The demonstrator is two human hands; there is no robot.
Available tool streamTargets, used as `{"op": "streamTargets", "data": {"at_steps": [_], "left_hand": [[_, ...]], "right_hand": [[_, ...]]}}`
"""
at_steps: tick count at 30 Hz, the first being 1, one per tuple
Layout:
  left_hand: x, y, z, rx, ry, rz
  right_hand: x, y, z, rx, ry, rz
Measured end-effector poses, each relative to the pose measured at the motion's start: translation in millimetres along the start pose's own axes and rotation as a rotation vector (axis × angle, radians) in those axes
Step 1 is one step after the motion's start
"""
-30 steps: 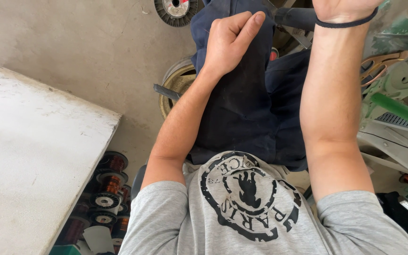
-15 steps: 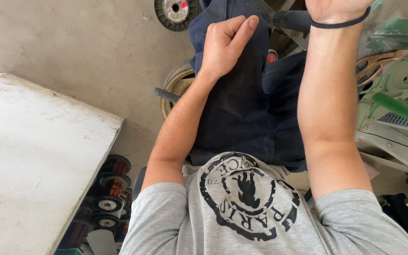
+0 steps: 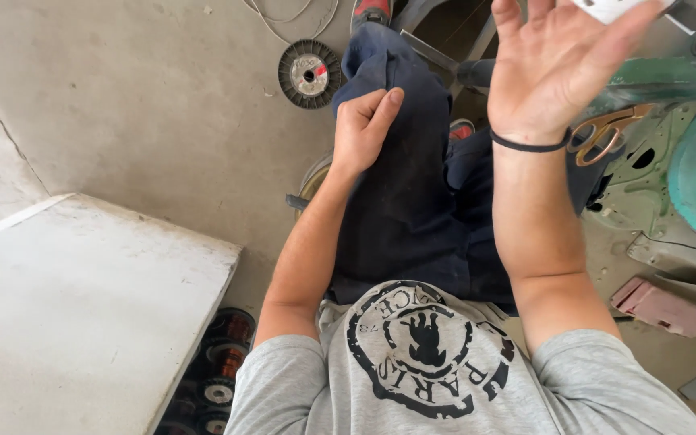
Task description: Winding copper wire onto a component using a manual or semi-automatic winding machine.
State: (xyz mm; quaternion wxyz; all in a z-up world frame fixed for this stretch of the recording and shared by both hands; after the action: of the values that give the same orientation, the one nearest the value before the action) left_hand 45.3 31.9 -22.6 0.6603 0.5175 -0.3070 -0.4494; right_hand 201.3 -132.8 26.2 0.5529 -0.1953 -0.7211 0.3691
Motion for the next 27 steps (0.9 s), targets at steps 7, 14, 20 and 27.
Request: {"op": "streamTargets", "data": {"at_steps": [7,14,20,27], "left_hand": [[-1.1,-13.0,3.5,-0.074,0.01,0.021],[-5.7,-29.0,-0.7,-0.071,0.016,0.012],[-5.8,-38.8,-0.5,-0.105,0.011,0.022],[-8.0,-52.1,-1.6,-0.126,0.003,-0.017]], "right_hand": [[-10.2,16.4,-22.6,-0.331,-0.129,-0.014],[16.2,6.9,-9.5,-0.174,-0.316,-0.112],[-10.5,8.0,-9.9,-0.235,-0.008,-0.013],[5.3,-1.4,-20.9,-0.327,-0.304,0.014]]}}
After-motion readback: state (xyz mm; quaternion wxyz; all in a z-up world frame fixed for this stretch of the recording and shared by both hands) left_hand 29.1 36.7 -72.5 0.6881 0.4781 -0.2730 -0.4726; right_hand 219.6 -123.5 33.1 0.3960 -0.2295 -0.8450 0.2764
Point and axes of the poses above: each hand's wrist, its own z-axis away from the middle knuckle, its own x-axis out of the palm, y = z × x, the point moved 7 cm from there along -z, towards the middle knuckle, and after that the axes turned 6 degrees about -x, right-handed, at the moved point
